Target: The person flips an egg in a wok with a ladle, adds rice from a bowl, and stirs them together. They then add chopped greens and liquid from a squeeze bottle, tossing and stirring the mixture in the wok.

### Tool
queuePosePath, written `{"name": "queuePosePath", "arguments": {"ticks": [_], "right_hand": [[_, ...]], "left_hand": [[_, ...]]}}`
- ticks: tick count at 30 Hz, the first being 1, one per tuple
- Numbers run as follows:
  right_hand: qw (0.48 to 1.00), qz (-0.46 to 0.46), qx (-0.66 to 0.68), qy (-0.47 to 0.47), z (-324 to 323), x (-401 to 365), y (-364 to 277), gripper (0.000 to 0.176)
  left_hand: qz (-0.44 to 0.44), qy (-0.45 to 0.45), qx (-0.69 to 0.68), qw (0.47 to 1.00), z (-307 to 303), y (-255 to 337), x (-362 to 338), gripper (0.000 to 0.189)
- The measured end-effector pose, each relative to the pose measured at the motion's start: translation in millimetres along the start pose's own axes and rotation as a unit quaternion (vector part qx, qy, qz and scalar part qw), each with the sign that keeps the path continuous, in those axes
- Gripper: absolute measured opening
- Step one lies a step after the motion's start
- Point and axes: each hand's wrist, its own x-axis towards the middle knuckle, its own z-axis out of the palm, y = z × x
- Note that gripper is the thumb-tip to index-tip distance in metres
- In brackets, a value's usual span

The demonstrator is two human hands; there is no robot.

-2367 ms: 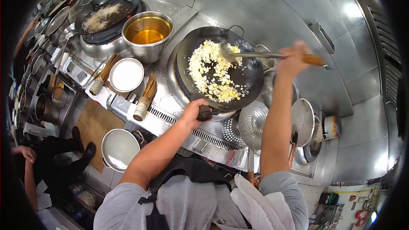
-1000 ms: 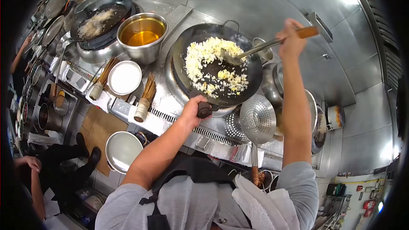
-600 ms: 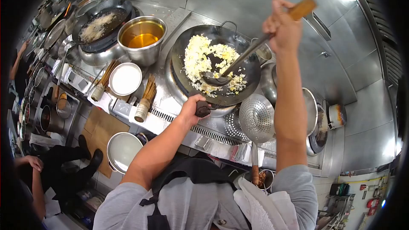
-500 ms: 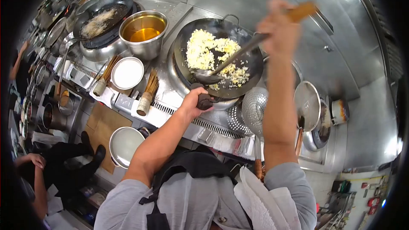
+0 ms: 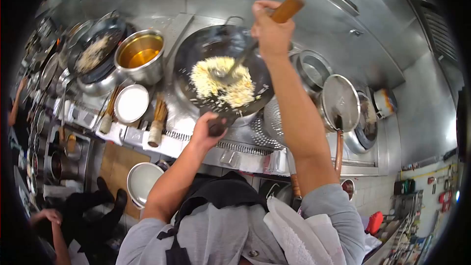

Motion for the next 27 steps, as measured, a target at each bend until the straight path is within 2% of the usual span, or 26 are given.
{"name": "queuePosePath", "arguments": {"ticks": [1, 3, 6, 7, 9, 10, 11, 13, 15, 17, 19, 20, 21, 23, 24, 26, 27], "right_hand": [[1.000, -0.027, -0.005, -0.007, -2, 5, -4, 0.019], [0.996, -0.084, -0.013, -0.020, -6, 20, -24, 0.019], [0.998, -0.035, 0.012, -0.041, 2, 16, -92, 0.020], [0.999, -0.024, -0.002, -0.038, 4, 9, -86, 0.020], [0.999, -0.018, -0.027, -0.034, 15, 1, -76, 0.020], [0.999, 0.004, -0.025, -0.044, 13, 0, -32, 0.020], [0.995, -0.077, -0.049, -0.025, 7, 7, 9, 0.019], [0.995, -0.092, -0.029, -0.013, 1, 13, 12, 0.019], [0.993, -0.108, -0.041, -0.014, -1, 16, -25, 0.020], [0.995, -0.096, -0.015, -0.029, 8, 16, -71, 0.021], [0.997, -0.049, 0.023, -0.053, 10, 8, -84, 0.022], [0.997, -0.029, 0.031, -0.068, 11, 4, -84, 0.022], [0.996, -0.015, 0.038, -0.083, 19, 3, -82, 0.021], [0.999, -0.002, 0.029, -0.046, 15, -2, -22, 0.021], [1.000, -0.004, 0.019, -0.021, 9, 2, -5, 0.022], [0.998, -0.062, 0.018, -0.010, 0, 15, -21, 0.020], [0.996, -0.091, 0.018, -0.004, -3, 20, -32, 0.020]], "left_hand": [[0.005, 0.013, -0.008, 1.000, -8, -4, -10, 0.019], [-0.010, -0.057, 0.014, 0.998, -56, -14, -28, 0.024], [0.000, -0.050, 0.053, 0.997, -29, -10, -73, 0.025], [-0.036, -0.038, 0.011, 0.999, -22, 1, -58, 0.021], [-0.055, 0.016, -0.005, 0.998, 29, 26, -41, 0.017], [-0.042, 0.012, -0.003, 0.999, 20, 20, -32, 0.017], [-0.031, 0.009, 0.001, 0.999, 2, 7, -16, 0.017], [-0.015, -0.006, 0.014, 1.000, -22, -8, -16, 0.017], [-0.009, -0.014, 0.031, 0.999, -51, -19, -41, 0.016], [-0.035, -0.037, 0.042, 0.998, -39, -16, -58, 0.020], [-0.049, -0.042, 0.047, 0.997, -17, -5, -75, 0.021], [-0.053, 0.009, 0.006, 0.999, 23, 12, -78, 0.018], [-0.068, 0.007, -0.019, 0.997, 35, 21, -58, 0.016], [-0.028, -0.046, -0.008, 0.998, 9, 9, -10, 0.015], [-0.024, -0.038, -0.005, 0.999, 0, 5, -9, 0.020], [-0.022, -0.035, 0.001, 0.999, -37, -18, -22, 0.029], [-0.031, -0.081, 0.011, 0.996, -60, -26, -29, 0.034]]}}
